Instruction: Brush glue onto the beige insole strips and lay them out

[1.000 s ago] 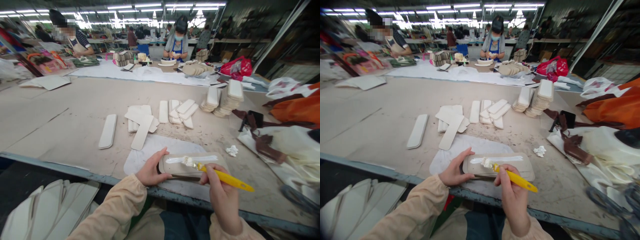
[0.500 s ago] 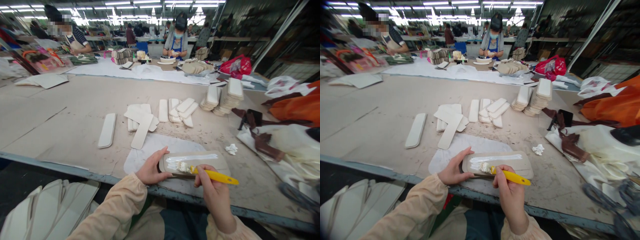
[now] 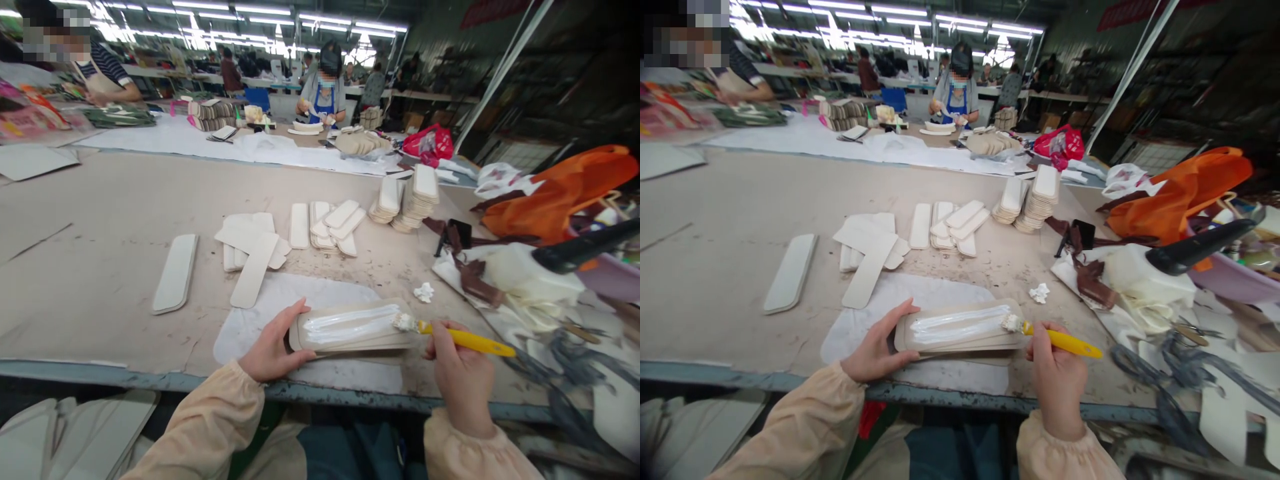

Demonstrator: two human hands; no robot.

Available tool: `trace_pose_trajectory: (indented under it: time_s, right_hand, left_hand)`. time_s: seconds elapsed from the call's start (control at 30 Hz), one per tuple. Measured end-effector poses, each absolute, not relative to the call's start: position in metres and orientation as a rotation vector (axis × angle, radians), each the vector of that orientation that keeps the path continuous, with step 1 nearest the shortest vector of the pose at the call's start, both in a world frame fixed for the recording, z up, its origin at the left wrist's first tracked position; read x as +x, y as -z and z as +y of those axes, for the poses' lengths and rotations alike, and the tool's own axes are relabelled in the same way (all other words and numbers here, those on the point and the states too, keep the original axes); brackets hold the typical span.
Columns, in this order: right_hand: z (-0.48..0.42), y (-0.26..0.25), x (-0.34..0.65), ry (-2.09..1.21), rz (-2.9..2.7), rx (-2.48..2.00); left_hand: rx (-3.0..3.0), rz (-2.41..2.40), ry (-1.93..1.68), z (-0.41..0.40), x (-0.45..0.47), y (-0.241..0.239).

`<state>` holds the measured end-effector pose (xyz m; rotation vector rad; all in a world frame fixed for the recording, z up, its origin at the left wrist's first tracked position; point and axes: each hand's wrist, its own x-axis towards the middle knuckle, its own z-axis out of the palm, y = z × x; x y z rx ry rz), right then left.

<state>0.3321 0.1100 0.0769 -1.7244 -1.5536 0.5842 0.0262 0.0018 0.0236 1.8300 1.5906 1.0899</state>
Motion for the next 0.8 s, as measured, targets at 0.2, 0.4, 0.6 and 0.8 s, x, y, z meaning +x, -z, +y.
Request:
trace_pose_trajectory:
  time_s: [0.2, 0.4, 0.6, 0.8]
  right_hand:
    - [0.11, -0.07, 0.338, -0.278, -1.623, -1.624]
    - [0.104, -0.061, 0.327, -0.295, -1.611, -1.447]
    - [0.081, -0.069, 0.287, -0.758, -1.48, -1.208]
    - [0.054, -0.068, 0.244, -1.152, -1.554, -1.066]
  left_hand:
    - [1.847, 1.599, -1.093, 0.002, 0.025, -0.023]
    - [1.817, 1.583, -1.121, 0.001, 0.026, -0.02]
    - [1.782, 1.556, -1.148, 0.001, 0.027, -0.017]
    - [1.749, 1.534, -1.167, 0.002, 0.027, -0.017]
